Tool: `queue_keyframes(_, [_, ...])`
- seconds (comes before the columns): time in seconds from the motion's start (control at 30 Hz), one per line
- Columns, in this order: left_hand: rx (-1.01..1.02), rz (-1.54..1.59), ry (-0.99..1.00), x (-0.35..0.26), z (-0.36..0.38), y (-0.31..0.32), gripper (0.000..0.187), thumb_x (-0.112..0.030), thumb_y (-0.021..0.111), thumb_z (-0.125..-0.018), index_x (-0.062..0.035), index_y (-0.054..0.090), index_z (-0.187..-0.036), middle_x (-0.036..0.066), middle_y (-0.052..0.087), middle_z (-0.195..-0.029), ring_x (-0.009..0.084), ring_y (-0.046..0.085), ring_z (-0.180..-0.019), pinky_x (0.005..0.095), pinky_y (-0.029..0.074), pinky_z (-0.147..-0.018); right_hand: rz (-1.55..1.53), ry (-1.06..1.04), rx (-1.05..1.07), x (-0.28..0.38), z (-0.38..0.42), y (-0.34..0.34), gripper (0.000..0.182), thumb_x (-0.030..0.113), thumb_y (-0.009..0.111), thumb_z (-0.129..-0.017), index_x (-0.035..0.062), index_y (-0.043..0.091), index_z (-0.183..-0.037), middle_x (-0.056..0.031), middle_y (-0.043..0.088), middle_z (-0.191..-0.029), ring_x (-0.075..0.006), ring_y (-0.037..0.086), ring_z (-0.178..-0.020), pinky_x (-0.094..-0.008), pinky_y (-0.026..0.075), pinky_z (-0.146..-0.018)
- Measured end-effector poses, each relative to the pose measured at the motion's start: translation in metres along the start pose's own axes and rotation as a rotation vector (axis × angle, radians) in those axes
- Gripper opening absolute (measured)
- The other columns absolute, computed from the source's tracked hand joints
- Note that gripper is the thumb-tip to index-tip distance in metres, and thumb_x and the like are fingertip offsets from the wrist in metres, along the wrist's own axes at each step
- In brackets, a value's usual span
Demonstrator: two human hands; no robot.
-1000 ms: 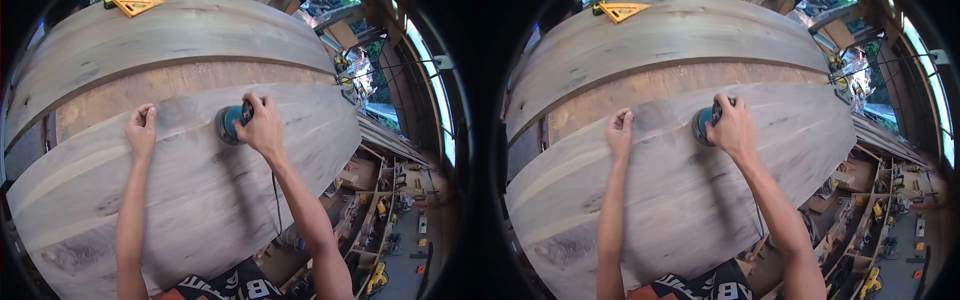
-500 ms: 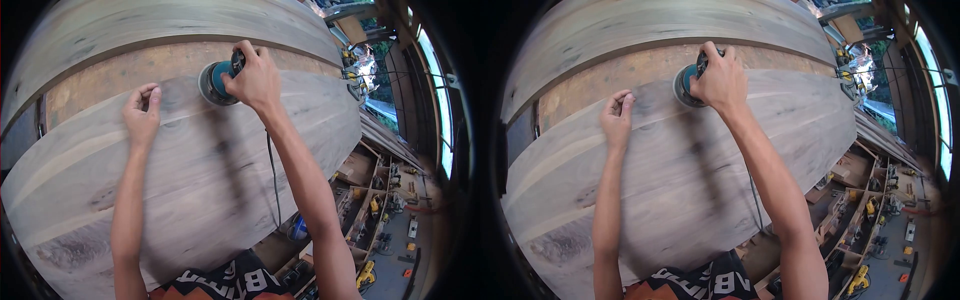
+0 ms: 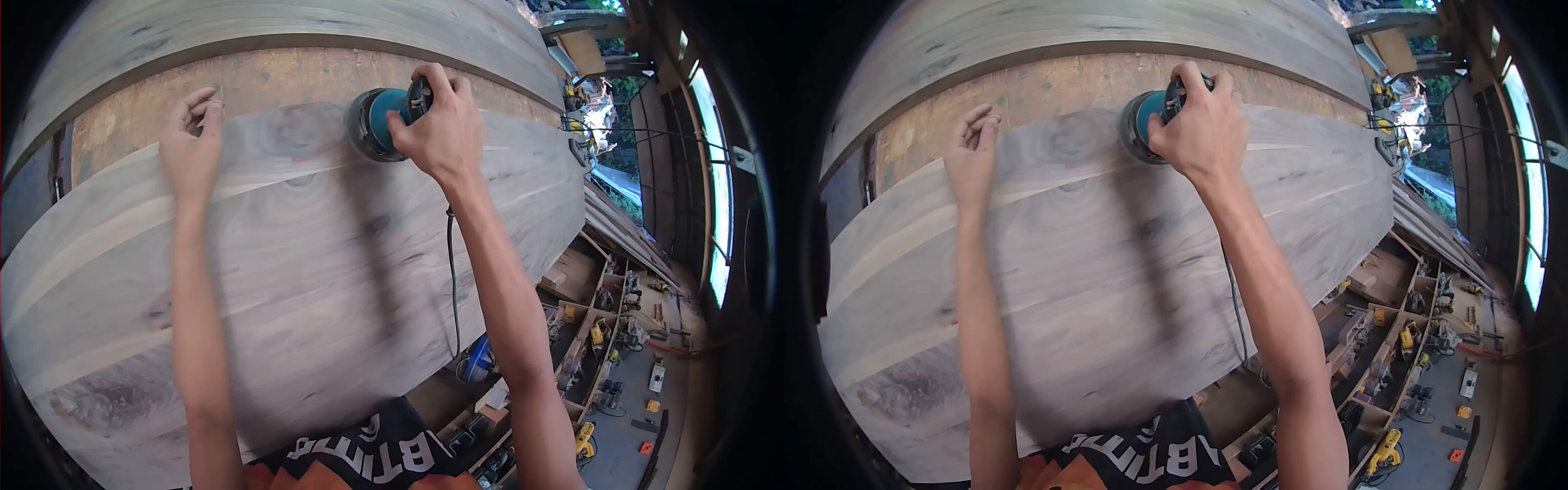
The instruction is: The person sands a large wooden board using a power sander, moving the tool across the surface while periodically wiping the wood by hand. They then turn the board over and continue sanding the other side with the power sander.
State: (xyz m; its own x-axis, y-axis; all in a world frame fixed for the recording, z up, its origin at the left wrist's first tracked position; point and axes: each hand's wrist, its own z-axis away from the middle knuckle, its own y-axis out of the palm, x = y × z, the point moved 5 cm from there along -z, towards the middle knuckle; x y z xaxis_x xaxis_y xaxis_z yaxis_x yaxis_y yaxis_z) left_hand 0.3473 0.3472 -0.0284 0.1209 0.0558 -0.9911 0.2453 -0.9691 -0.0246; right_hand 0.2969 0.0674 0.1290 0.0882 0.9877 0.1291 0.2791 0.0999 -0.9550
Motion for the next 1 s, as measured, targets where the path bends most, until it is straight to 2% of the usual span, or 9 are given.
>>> queue_keyframes(0.13, [0.024,-0.188,0.019,-0.013,0.008,0.008,0.026,-0.01,0.067,-0.097,-0.0014,0.07,-0.121,0.01,0.075,-0.104,0.0166,0.07,-0.1,0.0304,0.053,-0.093,0.014,-0.038,0.003,-0.005,0.022,-0.009,0.046,0.022,0.083,-0.07,0.017,0.063,-0.111,-0.0195,0.058,-0.101,-0.0424,0.062,-0.092,-0.0507,0.053,-0.077])
queue_keyframes(0.23, [-0.029,-0.245,0.076,-0.016,0.01,0.009,0.027,-0.01,0.069,-0.09,-0.0065,0.073,-0.116,0.009,0.076,-0.099,0.023,0.072,-0.098,0.0344,0.054,-0.089,-0.045,-0.007,0.042,-0.002,0.038,-0.009,0.047,0.022,0.084,-0.07,0.0159,0.063,-0.111,-0.0184,0.058,-0.1,-0.0417,0.063,-0.092,-0.0501,0.053,-0.076])
queue_keyframes(0.33, [-0.025,-0.239,0.098,-0.014,0.01,0.01,0.028,-0.011,0.069,-0.089,-0.0067,0.073,-0.116,0.009,0.076,-0.1,0.0252,0.072,-0.097,0.0368,0.053,-0.089,-0.022,0.034,-0.003,-0.002,0.018,-0.007,0.047,0.023,0.083,-0.071,0.0158,0.064,-0.114,-0.0201,0.059,-0.102,-0.0427,0.064,-0.093,-0.0499,0.053,-0.078])
queue_keyframes(0.43, [-0.021,-0.301,0.121,-0.017,0.011,0.01,0.027,-0.011,0.068,-0.094,-0.0041,0.071,-0.12,0.011,0.077,-0.102,0.0196,0.072,-0.098,0.0327,0.054,-0.088,0.033,-0.004,-0.055,-0.007,-0.005,0.0,0.048,0.023,0.082,-0.071,0.0163,0.064,-0.115,-0.0219,0.06,-0.103,-0.0436,0.064,-0.094,-0.0504,0.054,-0.079])
queue_keyframes(0.73, [0.009,-0.374,0.122,-0.023,0.014,0.014,0.027,-0.009,0.069,-0.092,-0.0069,0.072,-0.118,0.011,0.077,-0.104,0.024,0.072,-0.099,0.0337,0.054,-0.087,-0.038,-0.032,0.054,0.011,0.035,-0.009,0.048,0.023,0.085,-0.07,0.0155,0.064,-0.112,-0.0181,0.059,-0.096,-0.0401,0.064,-0.092,-0.0485,0.053,-0.078])
queue_keyframes(0.83, [0.011,-0.309,0.067,-0.019,0.016,0.016,0.033,-0.011,0.066,-0.086,-0.0102,0.072,-0.118,0.008,0.075,-0.104,0.0275,0.068,-0.105,0.0414,0.049,-0.1,-0.019,-0.076,0.006,0.009,0.001,0.002,0.048,0.024,0.084,-0.07,0.0152,0.064,-0.113,-0.0188,0.06,-0.099,-0.04,0.065,-0.091,-0.0489,0.054,-0.078])
queue_keyframes(0.93, [-0.193,-0.863,0.424,-0.033,0.022,0.012,0.031,-0.011,0.062,-0.086,-0.0098,0.075,-0.114,0.01,0.075,-0.106,0.0275,0.067,-0.109,0.0471,0.038,-0.112,0.044,-0.085,0.002,0.016,-0.029,0.011,0.05,0.026,0.084,-0.069,0.0156,0.064,-0.114,-0.0198,0.062,-0.1,-0.0408,0.066,-0.09,-0.0492,0.055,-0.079])
queue_keyframes(1.0, [-0.066,-0.934,0.29,-0.027,0.02,0.012,0.029,-0.013,0.06,-0.085,-0.0087,0.076,-0.11,0.011,0.075,-0.105,0.0288,0.065,-0.112,0.0504,0.03,-0.117,0.064,-0.064,0.029,0.023,-0.03,0.009,0.05,0.028,0.083,-0.069,0.0158,0.064,-0.114,-0.02,0.062,-0.099,-0.0416,0.066,-0.09,-0.0497,0.055,-0.079])
